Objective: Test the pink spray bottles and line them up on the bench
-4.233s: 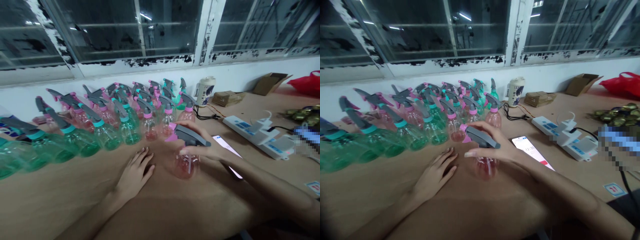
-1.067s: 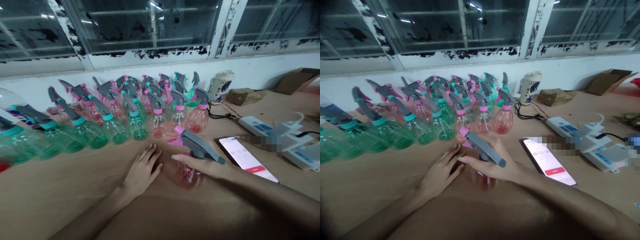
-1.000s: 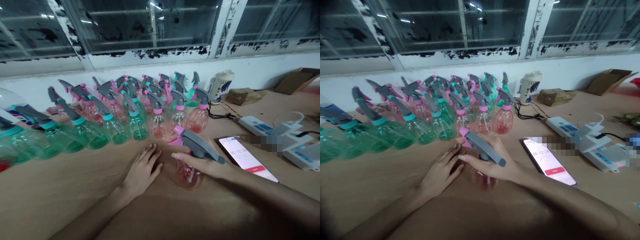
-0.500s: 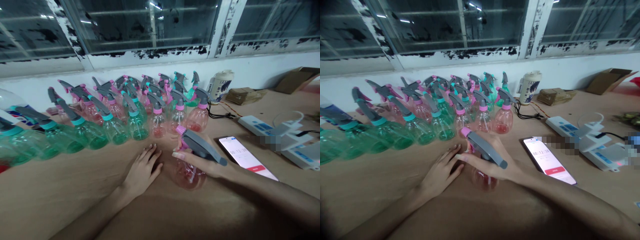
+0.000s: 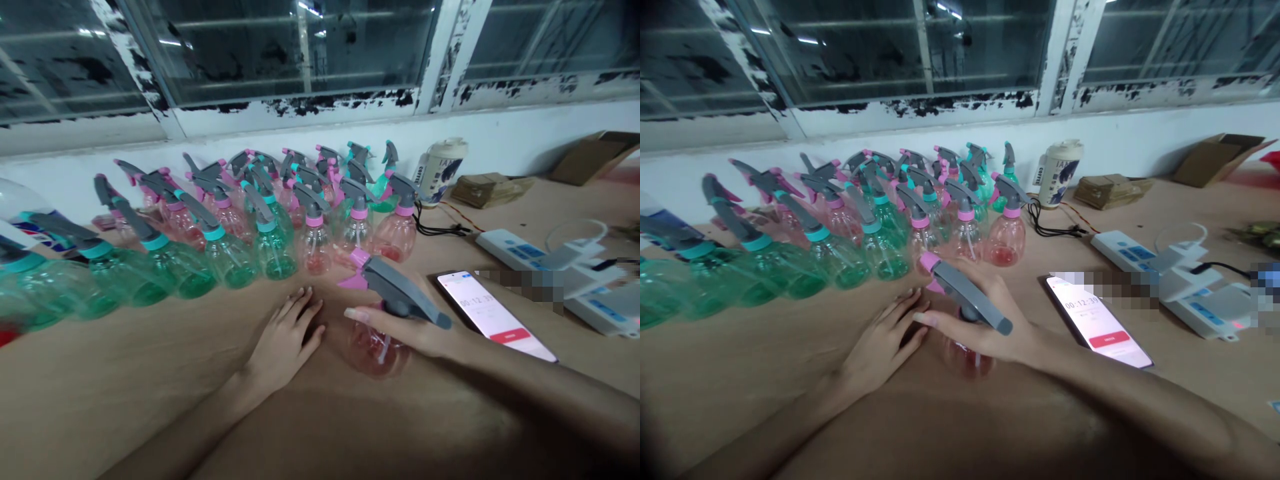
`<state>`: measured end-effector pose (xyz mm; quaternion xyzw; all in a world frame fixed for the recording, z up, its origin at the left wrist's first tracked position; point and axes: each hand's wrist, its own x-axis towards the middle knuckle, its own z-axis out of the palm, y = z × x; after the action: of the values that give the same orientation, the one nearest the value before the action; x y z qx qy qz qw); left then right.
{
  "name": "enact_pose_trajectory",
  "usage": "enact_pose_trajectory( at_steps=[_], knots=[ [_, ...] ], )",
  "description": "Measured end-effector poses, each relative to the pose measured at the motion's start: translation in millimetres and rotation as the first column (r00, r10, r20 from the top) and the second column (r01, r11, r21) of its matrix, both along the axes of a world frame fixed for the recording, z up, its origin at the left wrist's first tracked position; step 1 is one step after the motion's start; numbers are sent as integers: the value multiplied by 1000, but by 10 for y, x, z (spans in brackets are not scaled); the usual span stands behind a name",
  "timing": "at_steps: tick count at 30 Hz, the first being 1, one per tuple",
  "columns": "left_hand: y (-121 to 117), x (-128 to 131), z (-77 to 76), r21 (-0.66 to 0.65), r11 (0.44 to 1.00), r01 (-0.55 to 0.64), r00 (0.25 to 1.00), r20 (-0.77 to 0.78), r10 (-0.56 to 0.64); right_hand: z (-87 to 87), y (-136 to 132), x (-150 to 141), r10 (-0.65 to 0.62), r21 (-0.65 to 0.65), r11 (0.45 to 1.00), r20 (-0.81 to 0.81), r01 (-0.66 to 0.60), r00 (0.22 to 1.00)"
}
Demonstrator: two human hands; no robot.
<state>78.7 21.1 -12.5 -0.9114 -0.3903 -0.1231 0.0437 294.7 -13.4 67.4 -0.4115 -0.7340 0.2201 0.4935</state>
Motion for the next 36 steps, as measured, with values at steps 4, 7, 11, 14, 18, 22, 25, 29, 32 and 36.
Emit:
enact_pose_trajectory(
  at_steps=[4,7,11,14,18,22,25,29,32,36],
  knots=[
    [2,-3,-1,-1,1000,2,1000,-5,-2,-1,-2,-2,-6,-7,1000,-6,5,1000],
    [4,-3,1,9,1000,14,1000,-3,-14,-2,-7,2,6,3,1000,-6,-6,1000],
    [2,2,11,3,1000,4,1000,-3,-4,-4,-11,2,-17,16,1000,3,17,1000],
    [-1,8,20,-1,1000,10,1000,-3,-10,-11,-10,2,-13,35,999,7,13,1000],
    [-4,7,19,5,1000,20,1000,2,-20,-16,3,9,-8,48,999,25,6,1000],
    [0,-1,8,8,1000,8,1000,13,-8,-2,12,11,-21,4,1000,58,21,998],
    [8,-5,-1,8,1000,13,999,33,-13,16,6,6,-11,-72,997,44,14,999],
    [13,-3,-5,4,1000,18,999,36,-18,32,-6,5,2,-96,995,27,1,1000],
    [9,-4,-5,10,1000,17,999,37,-18,27,-5,10,2,-43,999,33,-1,999],
    [6,-9,-5,-4,1000,15,999,30,-15,-3,-2,14,6,4,1000,17,-6,1000]
  ],
)
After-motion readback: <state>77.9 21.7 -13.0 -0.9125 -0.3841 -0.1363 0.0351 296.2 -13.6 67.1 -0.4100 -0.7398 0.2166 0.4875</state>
